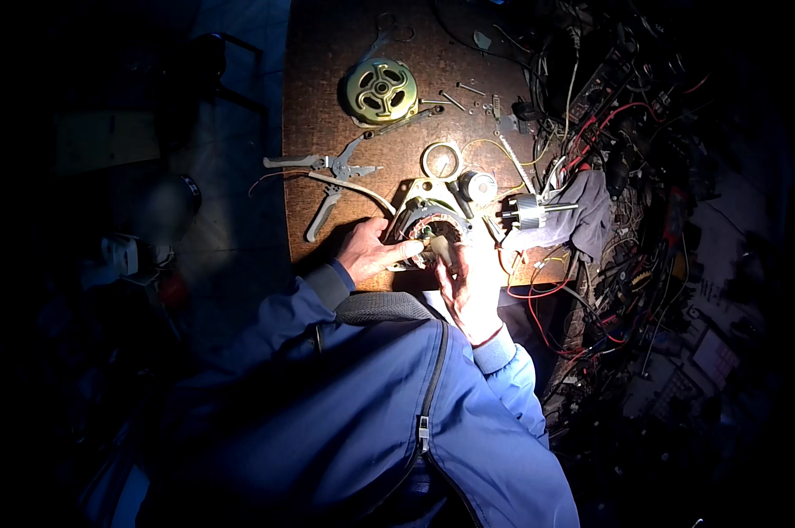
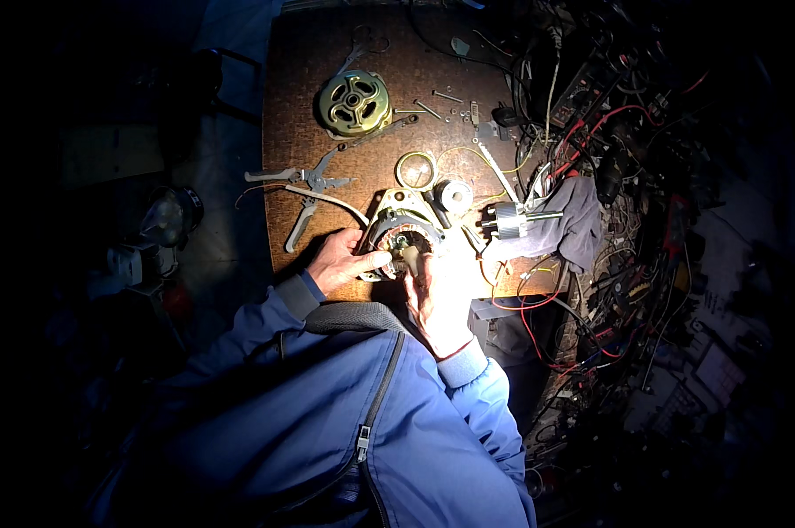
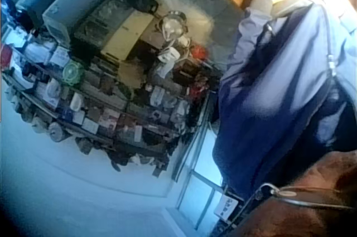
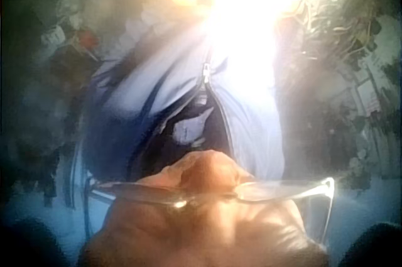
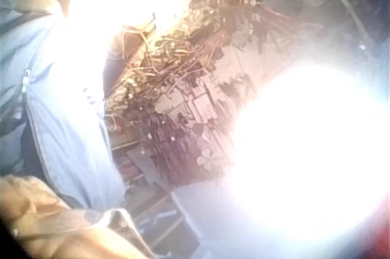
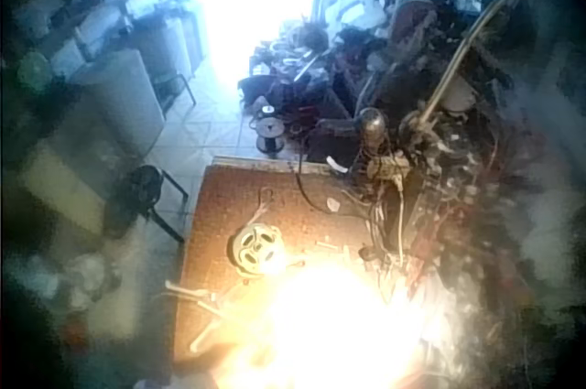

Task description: The person assembles a small electric motor on a cluttered workbench. They insert a rotor into a stator housing, align the components, and secure a circular cover plate using a screwdriver. The person also uses a brush to clean the internal parts of the motor during the process.

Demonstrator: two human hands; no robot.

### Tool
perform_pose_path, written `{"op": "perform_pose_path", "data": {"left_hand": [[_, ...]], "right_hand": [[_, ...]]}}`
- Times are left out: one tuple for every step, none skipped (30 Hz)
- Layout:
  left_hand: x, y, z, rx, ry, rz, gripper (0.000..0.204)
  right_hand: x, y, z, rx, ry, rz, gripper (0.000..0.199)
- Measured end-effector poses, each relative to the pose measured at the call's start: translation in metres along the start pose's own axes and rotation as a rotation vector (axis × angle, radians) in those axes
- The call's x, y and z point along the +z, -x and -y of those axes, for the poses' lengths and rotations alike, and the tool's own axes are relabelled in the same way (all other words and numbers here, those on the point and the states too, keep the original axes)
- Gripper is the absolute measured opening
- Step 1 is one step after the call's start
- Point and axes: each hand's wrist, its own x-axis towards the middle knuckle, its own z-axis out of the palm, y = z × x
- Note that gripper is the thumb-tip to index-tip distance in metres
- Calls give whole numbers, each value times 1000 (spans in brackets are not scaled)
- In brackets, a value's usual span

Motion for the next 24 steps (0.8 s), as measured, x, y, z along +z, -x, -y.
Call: {"op": "perform_pose_path", "data": {"left_hand": [[0,1,-1,-1,2,2,50],[1,1,-2,-2,3,4,50],[1,2,-3,3,2,0,50],[1,2,-4,7,0,-3,50],[1,3,-5,12,0,-7,50],[2,4,-6,14,0,-8,50],[2,5,-8,16,1,-8,50],[2,5,-9,18,1,-10,50],[2,5,-8,11,-9,-11,51],[2,4,-8,4,-20,-12,51],[2,4,-8,-3,-30,-12,51],[2,4,-8,-1,-27,-11,50],[2,4,-8,2,-24,-10,50],[2,4,-9,5,-20,-10,50],[2,4,-8,15,-1,-10,49],[2,5,-7,26,17,-10,49],[3,5,-11,39,37,-6,49],[3,6,-15,31,22,9,49],[2,8,-19,25,8,25,49],[1,8,-26,23,-6,38,49],[3,8,-25,57,17,40,46],[-4,1,-7,60,9,108,41],[-3,3,-9,68,76,122,39],[0,3,-12,97,153,144,38]], "right_hand": [[1,0,0,11,-1,5,40],[1,0,0,12,-3,8,38],[0,0,1,13,-5,11,37],[0,0,1,15,-7,14,36],[0,0,1,19,-11,18,35],[1,1,0,23,-16,22,35],[1,1,-1,28,-20,26,34],[1,2,-2,29,-20,26,34],[1,2,-3,31,-19,26,35],[1,3,-3,32,-19,26,35],[0,2,-3,37,-15,7,32],[-2,0,-2,41,-10,-13,30],[-4,-1,-1,45,-6,-32,28],[-7,-3,0,51,-54,-55,28],[-9,-5,2,57,-102,-79,27],[-13,-8,4,63,-150,-102,26],[-25,-6,10,205,-186,-10,27],[-28,-1,6,272,-247,-18,27],[-29,3,0,339,-308,-28,27],[-31,1,-1,399,-369,-38,28],[-28,-3,2,434,-758,-172,24],[-51,2,0,632,-753,-15,22],[-58,7,-9,645,-993,-76,24],[-66,7,-18,630,-1218,-137,27]]}}
